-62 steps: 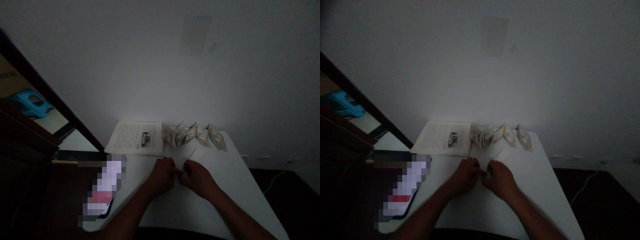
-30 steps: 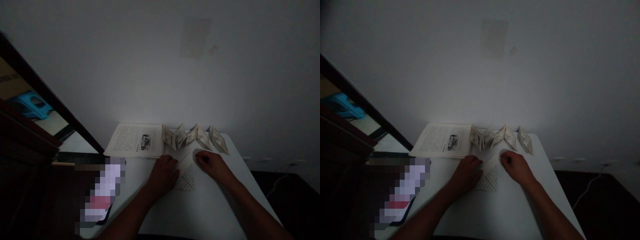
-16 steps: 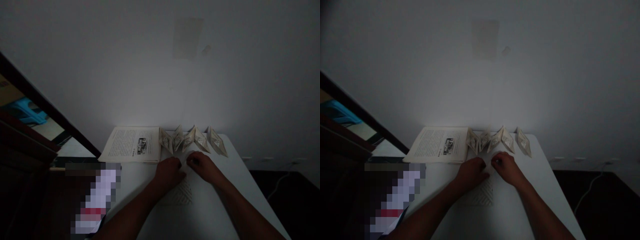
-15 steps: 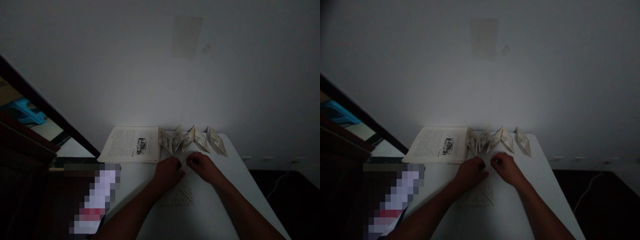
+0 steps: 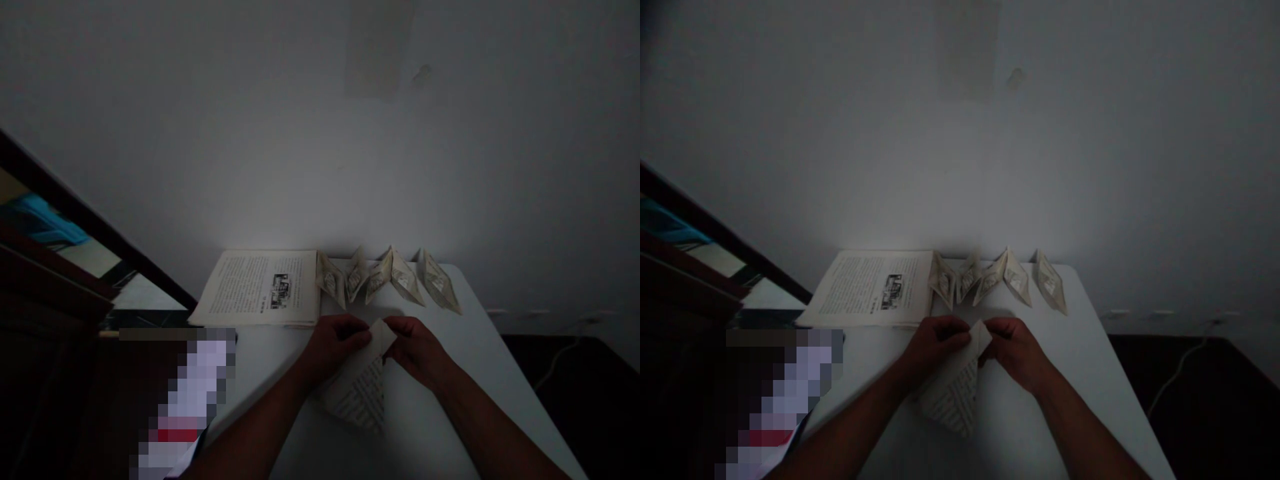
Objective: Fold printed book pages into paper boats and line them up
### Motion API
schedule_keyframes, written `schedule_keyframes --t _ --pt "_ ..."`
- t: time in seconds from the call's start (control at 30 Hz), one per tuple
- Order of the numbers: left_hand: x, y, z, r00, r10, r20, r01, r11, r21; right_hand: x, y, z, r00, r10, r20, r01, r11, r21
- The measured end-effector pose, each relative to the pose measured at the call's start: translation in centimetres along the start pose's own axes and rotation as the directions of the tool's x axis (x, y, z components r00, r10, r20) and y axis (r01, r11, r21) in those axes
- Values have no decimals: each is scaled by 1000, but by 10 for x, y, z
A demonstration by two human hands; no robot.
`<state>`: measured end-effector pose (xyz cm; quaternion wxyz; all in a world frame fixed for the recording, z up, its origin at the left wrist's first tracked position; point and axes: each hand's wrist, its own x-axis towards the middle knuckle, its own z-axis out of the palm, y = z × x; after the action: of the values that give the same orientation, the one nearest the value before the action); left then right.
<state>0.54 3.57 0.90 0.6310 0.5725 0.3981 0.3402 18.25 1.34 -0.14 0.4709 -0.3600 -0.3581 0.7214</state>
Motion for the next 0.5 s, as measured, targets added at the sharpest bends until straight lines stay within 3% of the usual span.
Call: schedule_keyframes --t 0.5 --pt "-1 -3 2 1000 20 -19 -20 1000 -13 -1 1 -1 999 -14 36 17 997 -75"
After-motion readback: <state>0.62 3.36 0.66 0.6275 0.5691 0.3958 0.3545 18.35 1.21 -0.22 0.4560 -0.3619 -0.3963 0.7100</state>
